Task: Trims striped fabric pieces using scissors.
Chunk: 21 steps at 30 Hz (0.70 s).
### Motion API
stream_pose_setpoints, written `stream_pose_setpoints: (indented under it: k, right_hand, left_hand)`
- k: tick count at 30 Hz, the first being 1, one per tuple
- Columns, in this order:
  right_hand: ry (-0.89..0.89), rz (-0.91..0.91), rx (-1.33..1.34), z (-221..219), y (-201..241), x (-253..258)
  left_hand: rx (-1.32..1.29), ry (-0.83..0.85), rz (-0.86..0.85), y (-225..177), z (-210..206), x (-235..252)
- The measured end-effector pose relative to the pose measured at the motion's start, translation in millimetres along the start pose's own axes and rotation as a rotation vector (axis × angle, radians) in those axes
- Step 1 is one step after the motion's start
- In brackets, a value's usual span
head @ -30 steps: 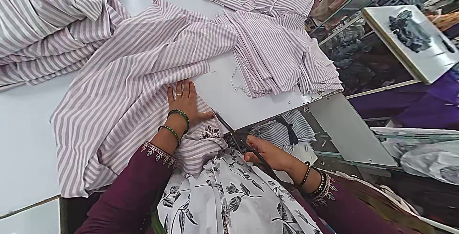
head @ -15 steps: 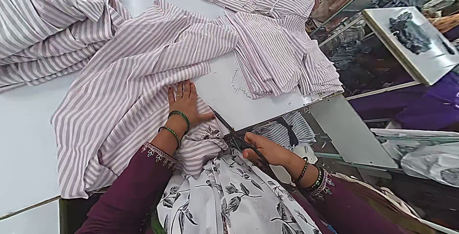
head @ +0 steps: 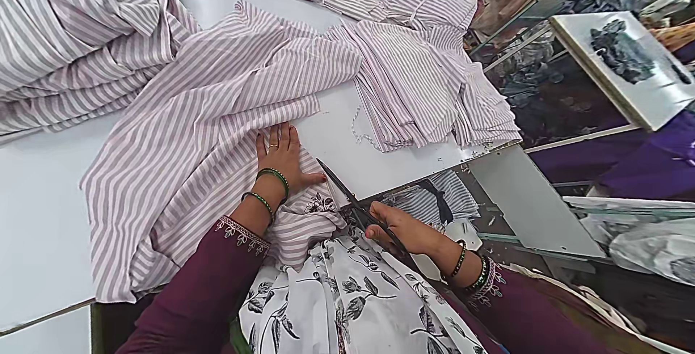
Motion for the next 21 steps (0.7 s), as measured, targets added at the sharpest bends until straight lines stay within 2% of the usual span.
stream_pose_setpoints:
  k: [5,7,8,10,12,14,15,19,21]
  right_hand:
    - [-0.116,0.012,0.103,1.8,-6.2,-1.9]
    - [-0.169,0.070,0.176,2.2,-11.6,-4.6]
    - [-0.200,0.112,0.220,2.5,-14.1,-6.4]
    - [-0.250,0.199,0.290,5.1,-19.4,-9.8]
    - [-0.284,0.262,0.386,6.5,-27.5,-12.9]
    - [-0.303,0.297,0.451,10.9,-32.5,-14.5]
    - [-0.314,0.312,0.458,13.4,-33.9,-15.1]
    - [-0.347,0.395,0.362,15.0,-34.7,-6.6]
    - [-0.337,0.489,0.297,13.1,-37.6,0.4]
  left_hand:
    - [-0.023,0.005,-0.044,3.6,-0.5,4.0]
    - [-0.330,-0.105,-0.190,21.6,-1.1,-5.6]
    - [-0.512,-0.199,-0.260,31.2,-0.6,-20.4]
    - [-0.621,-0.361,-0.397,48.2,1.7,-64.3]
    - [-0.496,-0.294,-0.489,67.0,-6.1,-111.6]
    - [-0.270,-0.180,-0.459,78.5,-27.5,-143.2]
    - [-0.182,-0.220,-0.410,79.5,-45.4,-151.5]
    - [-0.013,-0.684,-0.257,74.5,-111.2,-147.8]
    - [-0.054,-0.804,-0.169,58.2,-120.2,-138.0]
Point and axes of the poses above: each hand's wrist, its own x-axis towards the middle knuckle, its own z-axis out of the back of the hand, y = z × x, the point moved 1 cm from there along x, towards the middle knuckle, and after that the axes turned 6 degrees about z, right-handed, at the moved point
